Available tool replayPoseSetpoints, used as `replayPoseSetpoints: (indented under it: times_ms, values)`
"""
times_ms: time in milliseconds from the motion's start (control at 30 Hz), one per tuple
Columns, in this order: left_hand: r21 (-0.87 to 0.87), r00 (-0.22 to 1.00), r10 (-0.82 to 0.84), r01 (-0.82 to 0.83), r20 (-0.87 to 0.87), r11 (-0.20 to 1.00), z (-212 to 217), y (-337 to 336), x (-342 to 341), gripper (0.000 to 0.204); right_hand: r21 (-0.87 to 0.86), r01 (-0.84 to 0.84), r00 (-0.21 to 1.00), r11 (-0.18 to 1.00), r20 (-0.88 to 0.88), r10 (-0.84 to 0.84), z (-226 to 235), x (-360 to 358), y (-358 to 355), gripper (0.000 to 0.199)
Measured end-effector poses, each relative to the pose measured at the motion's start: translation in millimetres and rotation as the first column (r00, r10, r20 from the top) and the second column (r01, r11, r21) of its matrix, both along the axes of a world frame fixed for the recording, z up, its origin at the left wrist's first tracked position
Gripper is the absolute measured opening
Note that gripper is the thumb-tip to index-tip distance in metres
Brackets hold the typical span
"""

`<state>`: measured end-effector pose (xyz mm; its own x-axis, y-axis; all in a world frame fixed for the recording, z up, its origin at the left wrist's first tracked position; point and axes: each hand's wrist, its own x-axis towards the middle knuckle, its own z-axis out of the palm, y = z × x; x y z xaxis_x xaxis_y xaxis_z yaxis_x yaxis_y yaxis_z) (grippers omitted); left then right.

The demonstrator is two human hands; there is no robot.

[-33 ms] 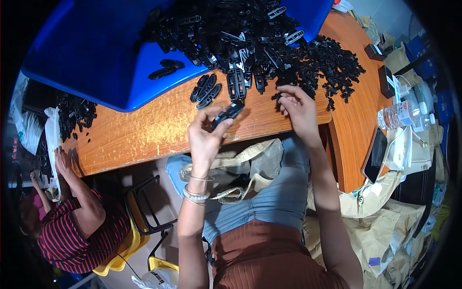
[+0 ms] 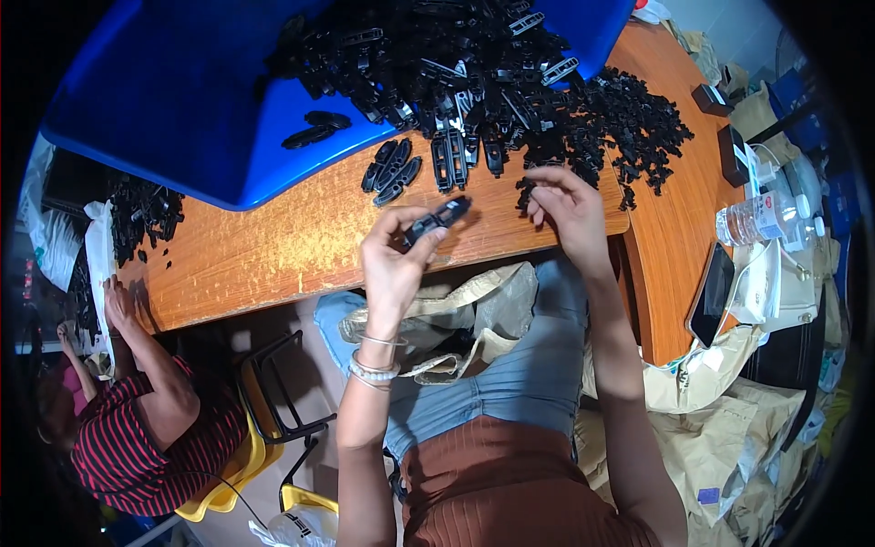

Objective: Inspecting and sorting small black plastic parts from a bin into a bag.

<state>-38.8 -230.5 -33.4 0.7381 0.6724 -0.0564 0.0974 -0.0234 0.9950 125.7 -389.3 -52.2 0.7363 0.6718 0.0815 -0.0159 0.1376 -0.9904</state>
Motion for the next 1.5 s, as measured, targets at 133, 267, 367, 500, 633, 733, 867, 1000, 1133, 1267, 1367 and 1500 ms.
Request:
replayPoseSetpoints:
  times_ms: [133, 267, 367, 500, 633, 733, 867, 1000, 1133, 1267, 1367, 1500]
  values:
    - [0.036, 0.991, -0.08, 0.076, 0.105, 0.996, -2.3, -11.6, -3.3, 0.022, 0.14, -0.055, 0.986, 0.989, -0.15, 0.076, 15.0, -21.9, -4.5, 0.018]
    - [0.016, 0.981, -0.108, 0.107, 0.162, 0.994, 1.9, -25.8, -3.5, 0.023, 0.088, -0.001, 0.999, 0.996, 0.035, -0.002, 35.9, -50.8, -0.3, 0.01]
    - [-0.011, 0.98, -0.156, 0.159, 0.122, 0.987, 14.0, -32.7, -7.2, 0.028, 0.079, 0.019, 0.972, 0.997, 0.233, -0.037, 29.2, -60.1, 2.0, 0.011]
    - [-0.083, 0.977, -0.169, 0.18, 0.13, 0.98, 18.3, -33.1, -12.1, 0.026, -0.028, 0.129, 0.865, 0.991, 0.491, -0.098, 28.1, -64.2, 1.2, 0.013]
    - [-0.248, 0.958, -0.16, 0.219, 0.237, 0.944, 18.8, -32.0, -12.1, 0.022, -0.011, 0.192, 0.721, 0.981, 0.679, -0.134, 28.1, -69.1, 0.7, 0.015]
    - [-0.201, 0.961, -0.184, 0.226, 0.207, 0.953, 14.0, -29.2, -14.9, 0.02, -0.013, 0.067, 0.859, 0.998, 0.509, -0.052, 28.3, -71.3, -2.8, 0.018]
    - [-0.134, 0.947, -0.239, 0.271, 0.213, 0.953, 10.5, -30.1, -18.2, 0.019, -0.216, -0.019, 0.97, 0.976, 0.234, 0.07, 19.2, -77.0, -10.0, 0.023]
    - [-0.118, 0.95, -0.277, 0.294, 0.143, 0.948, 14.3, -30.6, -16.1, 0.014, -0.121, 0.011, 0.964, 0.993, 0.264, 0.022, 5.0, -75.4, -15.4, 0.024]
    - [0.465, 0.983, -0.169, 0.182, -0.069, 0.866, -5.4, -1.4, -9.3, 0.015, -0.224, -0.071, 0.954, 0.972, 0.268, 0.131, 7.5, -71.2, -27.0, 0.021]
    - [0.942, 0.977, 0.205, -0.013, -0.06, 0.336, -2.1, 29.6, 16.0, 0.018, -0.218, -0.051, 0.887, 0.975, 0.439, 0.145, -3.0, -49.2, -35.8, 0.017]
    - [0.945, 0.968, 0.222, 0.038, -0.115, 0.324, -5.9, 40.8, 16.0, 0.021, -0.108, 0.485, 0.452, 0.868, 0.88, -0.144, 1.1, -17.9, -24.7, 0.012]
    - [0.897, 0.979, 0.171, 0.027, -0.113, 0.44, -8.8, 36.8, 12.7, 0.022, -0.18, 0.536, 0.413, 0.825, 0.908, -0.07, -1.0, 3.4, -18.1, 0.013]
